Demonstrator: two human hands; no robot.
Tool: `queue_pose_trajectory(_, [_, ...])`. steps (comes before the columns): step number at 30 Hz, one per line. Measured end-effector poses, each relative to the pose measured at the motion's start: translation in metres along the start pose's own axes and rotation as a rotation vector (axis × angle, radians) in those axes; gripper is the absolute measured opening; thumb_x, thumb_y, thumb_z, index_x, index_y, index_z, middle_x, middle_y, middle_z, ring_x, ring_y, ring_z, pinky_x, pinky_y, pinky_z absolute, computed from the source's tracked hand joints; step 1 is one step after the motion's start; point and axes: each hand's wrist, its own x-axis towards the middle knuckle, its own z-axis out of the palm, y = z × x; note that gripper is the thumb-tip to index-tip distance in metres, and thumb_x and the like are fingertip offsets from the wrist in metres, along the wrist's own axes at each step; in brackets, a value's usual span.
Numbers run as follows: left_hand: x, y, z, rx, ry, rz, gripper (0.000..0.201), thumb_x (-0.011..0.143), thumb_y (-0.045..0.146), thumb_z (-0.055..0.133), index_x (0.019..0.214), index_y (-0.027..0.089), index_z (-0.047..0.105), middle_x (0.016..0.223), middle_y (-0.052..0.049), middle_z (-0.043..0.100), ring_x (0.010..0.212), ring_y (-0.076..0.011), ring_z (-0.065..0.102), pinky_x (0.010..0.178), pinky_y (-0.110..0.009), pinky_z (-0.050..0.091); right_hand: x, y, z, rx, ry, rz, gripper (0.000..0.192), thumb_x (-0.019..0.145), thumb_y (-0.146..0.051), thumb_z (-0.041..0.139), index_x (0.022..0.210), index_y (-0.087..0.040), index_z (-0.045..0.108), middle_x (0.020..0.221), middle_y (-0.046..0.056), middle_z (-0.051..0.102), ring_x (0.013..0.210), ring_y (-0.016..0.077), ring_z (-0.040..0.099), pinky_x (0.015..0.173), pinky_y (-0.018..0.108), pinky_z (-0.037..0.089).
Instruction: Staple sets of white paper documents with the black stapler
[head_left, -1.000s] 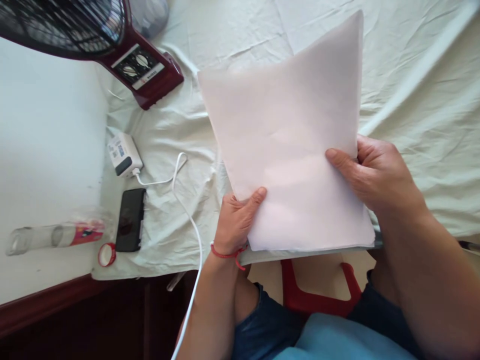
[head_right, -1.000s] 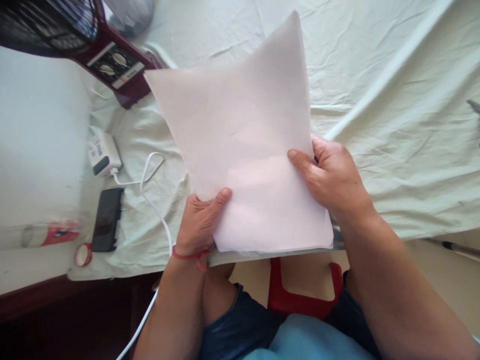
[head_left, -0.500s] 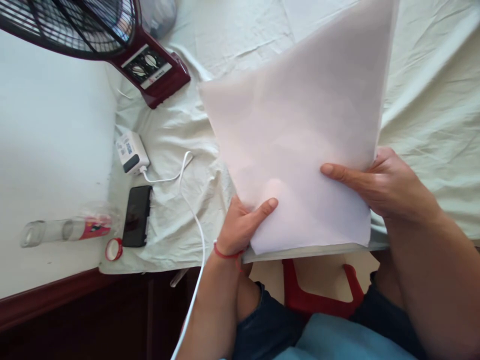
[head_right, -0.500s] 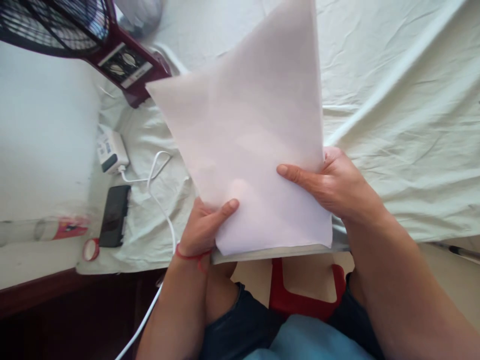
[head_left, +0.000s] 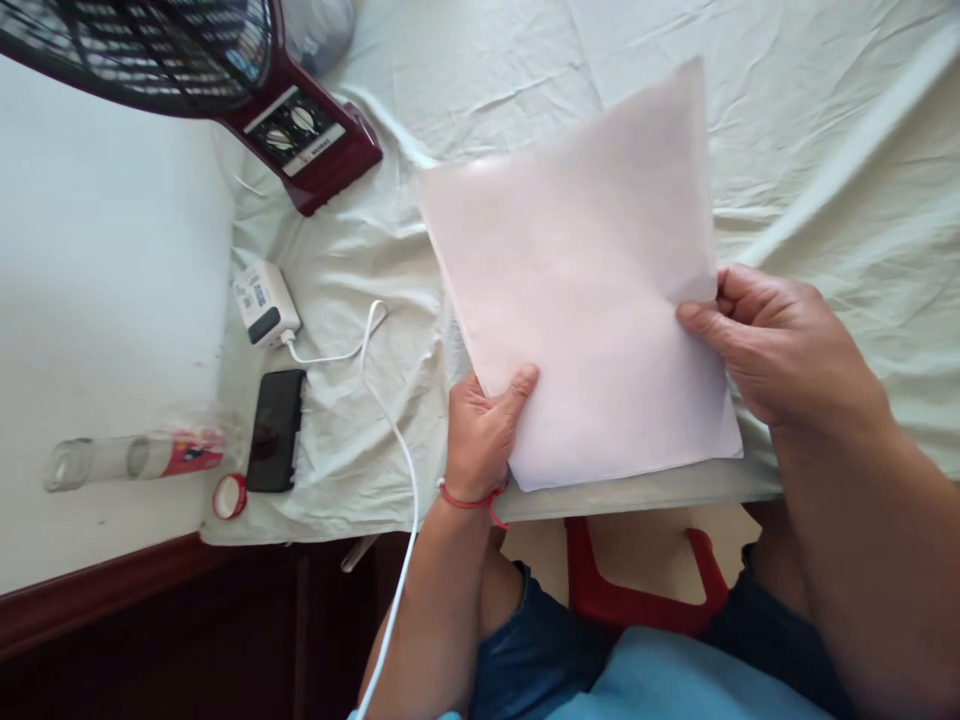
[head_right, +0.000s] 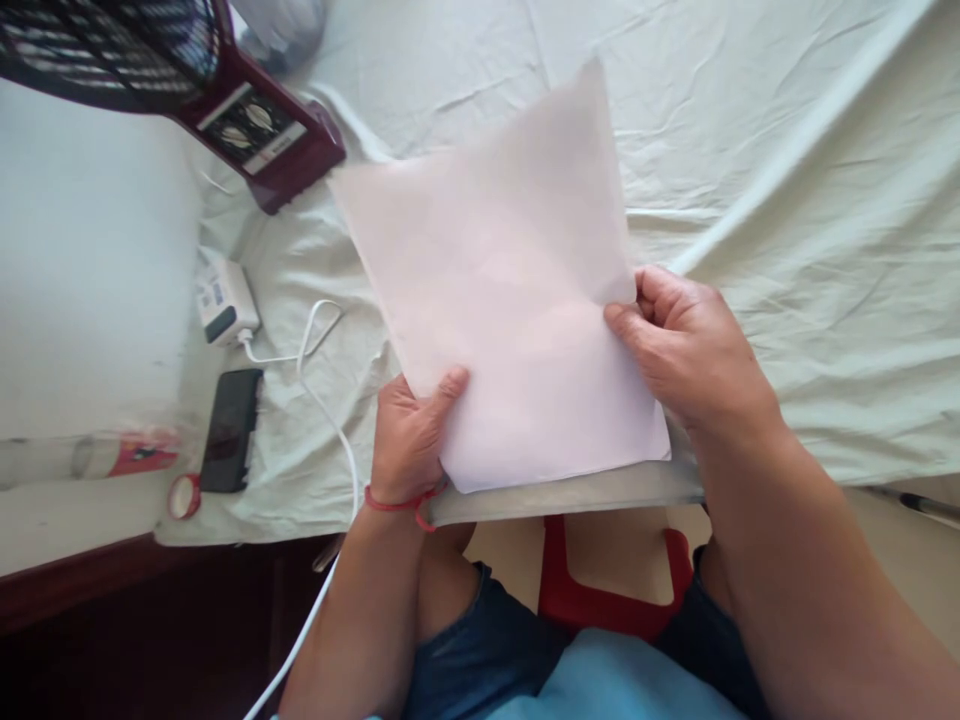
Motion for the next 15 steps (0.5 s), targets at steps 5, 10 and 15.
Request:
queue_pose_trajectory(5, [0.0052, 0.0018, -0.0053, -0.086, 0.034, 0.089, 0.031, 0.085, 0.05, 0.092, 0.085, 0.021, 0.081, 0.072, 0.002, 0.068, 0.064, -0.0107, 0.057, 0.063, -0.023, 0.047, 0.0019, -0.0014, 0.0018, 0.065, 0.118, -0.009, 0.02, 0.095, -0.016, 0.072, 0.104, -0.026, 0.087, 0.097, 0.0, 0.083, 0.073, 0.0109, 0.071, 0.069, 0.022, 0.059])
queue_pose_trajectory(10, [0.0056, 0.0054, -0.0074, -0.042, 0.057, 0.099, 0.044, 0.076, 0.054, 0.098, 0.069, 0.019, 0.072, 0.059, 0.005, 0.053, 0.055, -0.0076, 0.039, 0.053, -0.023, 0.034, 0.0021, -0.0011, 0.0041, 0.079, 0.128, -0.003, 0.019, 0.097, -0.019, 0.071, 0.101, -0.029, 0.087, 0.093, -0.002, 0.083, 0.073, 0.0095, 0.071, 0.07, 0.02, 0.059])
queue_pose_trajectory(15, [0.0053, 0.0048, -0.0033, -0.131, 0.094, 0.024, 0.057, 0.062, 0.051, 0.107, 0.06, 0.018, 0.061, 0.06, 0.005, 0.056, 0.058, -0.007, 0.048, 0.055, -0.02, 0.039, 0.0019, 0.0009, 0.0057, 0.07, 0.116, -0.003, 0.018, 0.096, -0.02, 0.072, 0.098, -0.03, 0.087, 0.089, -0.003, 0.082, 0.07, 0.0099, 0.071, 0.066, 0.02, 0.059])
